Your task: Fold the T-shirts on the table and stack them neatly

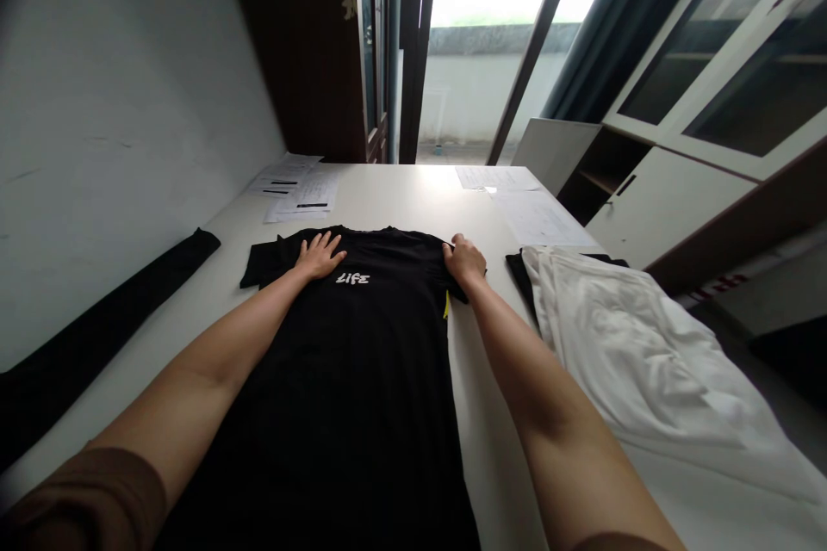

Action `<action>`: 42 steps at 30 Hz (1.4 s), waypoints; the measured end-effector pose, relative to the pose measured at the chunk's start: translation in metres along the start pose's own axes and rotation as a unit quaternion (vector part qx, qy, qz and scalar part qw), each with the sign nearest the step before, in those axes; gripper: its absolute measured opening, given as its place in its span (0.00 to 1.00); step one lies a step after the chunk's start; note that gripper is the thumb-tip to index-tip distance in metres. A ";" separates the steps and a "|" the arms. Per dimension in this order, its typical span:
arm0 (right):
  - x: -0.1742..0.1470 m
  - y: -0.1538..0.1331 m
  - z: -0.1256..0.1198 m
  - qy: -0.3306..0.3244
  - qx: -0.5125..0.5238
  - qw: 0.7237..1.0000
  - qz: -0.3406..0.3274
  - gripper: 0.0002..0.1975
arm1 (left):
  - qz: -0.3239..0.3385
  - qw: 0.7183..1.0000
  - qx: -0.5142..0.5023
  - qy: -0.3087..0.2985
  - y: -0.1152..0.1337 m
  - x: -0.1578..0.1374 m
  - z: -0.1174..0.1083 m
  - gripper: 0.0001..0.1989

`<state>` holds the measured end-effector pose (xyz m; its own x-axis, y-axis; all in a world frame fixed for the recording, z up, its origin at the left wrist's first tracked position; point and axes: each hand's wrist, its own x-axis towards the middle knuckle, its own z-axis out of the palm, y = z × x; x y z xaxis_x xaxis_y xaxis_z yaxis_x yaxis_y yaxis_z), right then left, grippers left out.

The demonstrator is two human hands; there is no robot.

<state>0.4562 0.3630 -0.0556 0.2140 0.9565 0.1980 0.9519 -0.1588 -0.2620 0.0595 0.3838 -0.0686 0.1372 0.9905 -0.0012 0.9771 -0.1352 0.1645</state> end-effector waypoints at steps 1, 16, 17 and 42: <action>-0.004 0.003 -0.003 0.019 -0.001 1.000 -0.007 0.22 | 0.002 1.000 0.000 0.009 0.001 -0.001 -0.002 0.36; -0.054 0.049 -0.012 0.110 0.144 0.980 0.086 0.14 | -0.337 0.927 0.014 0.164 -0.109 -0.074 -0.050 0.19; -0.050 0.049 -0.012 0.122 0.177 0.972 0.091 0.15 | -0.326 0.932 0.012 0.160 -0.111 -0.072 -0.049 0.16; -0.047 0.050 -0.007 0.083 0.172 0.981 -0.025 0.26 | -0.053 0.977 0.051 0.199 -0.046 -0.086 -0.057 0.16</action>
<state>0.4952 0.3084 -0.0711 0.2284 0.9038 0.3620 0.8377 0.0070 -0.5461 -0.0065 0.3066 -0.0202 -0.0191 0.9273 0.3739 0.9963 -0.0138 0.0852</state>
